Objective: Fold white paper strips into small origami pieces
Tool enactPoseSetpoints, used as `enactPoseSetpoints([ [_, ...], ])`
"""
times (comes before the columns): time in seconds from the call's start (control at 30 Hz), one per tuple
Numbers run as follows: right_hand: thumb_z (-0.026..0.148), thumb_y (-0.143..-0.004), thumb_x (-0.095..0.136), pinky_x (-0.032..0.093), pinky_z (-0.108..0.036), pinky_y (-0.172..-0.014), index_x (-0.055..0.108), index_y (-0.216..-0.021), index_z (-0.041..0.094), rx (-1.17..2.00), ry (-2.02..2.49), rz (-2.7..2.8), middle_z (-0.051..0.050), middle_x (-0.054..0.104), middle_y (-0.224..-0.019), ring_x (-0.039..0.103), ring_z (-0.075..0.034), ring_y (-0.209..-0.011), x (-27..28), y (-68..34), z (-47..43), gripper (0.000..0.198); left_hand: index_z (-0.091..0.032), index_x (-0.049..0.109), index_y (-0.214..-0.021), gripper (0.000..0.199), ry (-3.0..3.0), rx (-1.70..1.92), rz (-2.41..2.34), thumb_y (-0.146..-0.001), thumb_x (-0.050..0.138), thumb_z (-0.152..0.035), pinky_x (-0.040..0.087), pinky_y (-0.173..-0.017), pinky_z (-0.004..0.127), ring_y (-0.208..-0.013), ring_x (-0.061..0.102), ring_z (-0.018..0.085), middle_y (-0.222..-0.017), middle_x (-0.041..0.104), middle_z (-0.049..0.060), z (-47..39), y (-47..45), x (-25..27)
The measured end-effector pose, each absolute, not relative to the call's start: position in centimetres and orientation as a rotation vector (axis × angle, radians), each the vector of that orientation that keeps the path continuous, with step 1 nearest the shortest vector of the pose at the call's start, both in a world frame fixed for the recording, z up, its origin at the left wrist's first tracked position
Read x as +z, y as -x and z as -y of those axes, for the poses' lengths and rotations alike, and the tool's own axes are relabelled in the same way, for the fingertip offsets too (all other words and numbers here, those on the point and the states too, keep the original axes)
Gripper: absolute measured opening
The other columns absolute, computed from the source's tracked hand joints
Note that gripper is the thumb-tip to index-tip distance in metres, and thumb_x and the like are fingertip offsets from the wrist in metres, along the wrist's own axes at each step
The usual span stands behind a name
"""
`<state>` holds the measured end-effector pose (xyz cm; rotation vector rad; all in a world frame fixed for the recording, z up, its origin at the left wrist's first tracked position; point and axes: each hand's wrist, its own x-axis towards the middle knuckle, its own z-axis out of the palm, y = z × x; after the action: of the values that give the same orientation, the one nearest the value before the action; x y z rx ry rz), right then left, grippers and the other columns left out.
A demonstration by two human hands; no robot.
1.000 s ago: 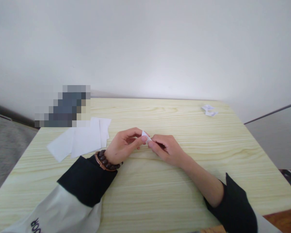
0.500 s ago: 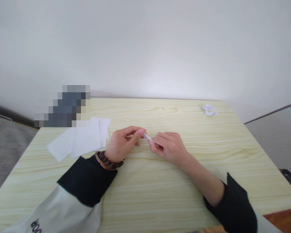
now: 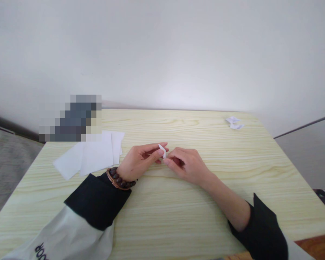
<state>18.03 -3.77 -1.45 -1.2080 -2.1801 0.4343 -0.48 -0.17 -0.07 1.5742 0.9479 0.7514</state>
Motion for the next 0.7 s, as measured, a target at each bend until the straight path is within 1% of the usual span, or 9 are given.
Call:
enactPoseSetpoints([
  [0.1,0.033,-0.09,0.048,0.034,-0.02,-0.056,0.061,-0.076,0.017,0.52,1.247,2.15,0.002,0.059,-0.063,0.047,-0.007,-0.052,-1.59,-17.94,3.7,0.025,-0.015,0.071,-0.099,0.036,-1.582,0.746,-0.946,-0.079,0.062,-0.042,0.058,-0.071,0.03,-0.076,0.068,0.019,-0.097,0.073,0.008,0.16,0.51,-0.23],
  [0.23,0.03,-0.089,0.049,0.033,-0.02,-0.055,0.063,-0.077,0.017,0.553,1.254,2.145,0.002,0.059,-0.062,0.046,-0.007,-0.052,-1.71,-17.84,3.64,0.023,-0.015,0.072,-0.093,0.032,-1.625,0.754,-0.941,-0.08,0.06,-0.041,0.057,-0.073,0.03,-0.076,0.068,0.018,-0.106,0.07,0.009,0.11,0.58,-0.51],
  [0.47,0.027,-0.089,0.048,0.032,-0.02,-0.055,0.065,-0.079,0.017,0.583,1.241,2.169,0.002,0.058,-0.061,0.046,-0.007,-0.052,-1.79,-18.04,3.62,0.023,-0.015,0.072,-0.091,0.029,-1.713,0.723,-0.955,-0.082,0.058,-0.038,0.054,-0.079,0.03,-0.084,0.067,0.019,-0.107,0.07,0.009,-0.06,0.69,-0.46],
  [0.6,0.027,-0.09,0.047,0.032,-0.02,-0.056,0.065,-0.079,0.017,0.59,1.224,2.18,0.002,0.059,-0.061,0.046,-0.007,-0.053,-1.7,-18.03,3.65,0.023,-0.015,0.072,-0.085,0.027,-1.763,0.723,-0.922,-0.083,0.057,-0.036,0.053,-0.083,0.031,-0.096,0.065,0.022,-0.105,0.07,0.009,0.0,0.62,-0.36],
  [0.7,0.027,-0.091,0.046,0.031,-0.021,-0.055,0.064,-0.076,0.017,0.601,1.22,2.183,0.002,0.058,-0.061,0.045,-0.007,-0.052,-1.61,-18.04,3.61,0.026,-0.015,0.072,-0.087,0.026,-1.778,0.716,-0.918,-0.084,0.056,-0.036,0.053,-0.083,0.031,-0.095,0.065,0.022,-0.104,0.071,0.01,0.05,0.57,-0.36],
])
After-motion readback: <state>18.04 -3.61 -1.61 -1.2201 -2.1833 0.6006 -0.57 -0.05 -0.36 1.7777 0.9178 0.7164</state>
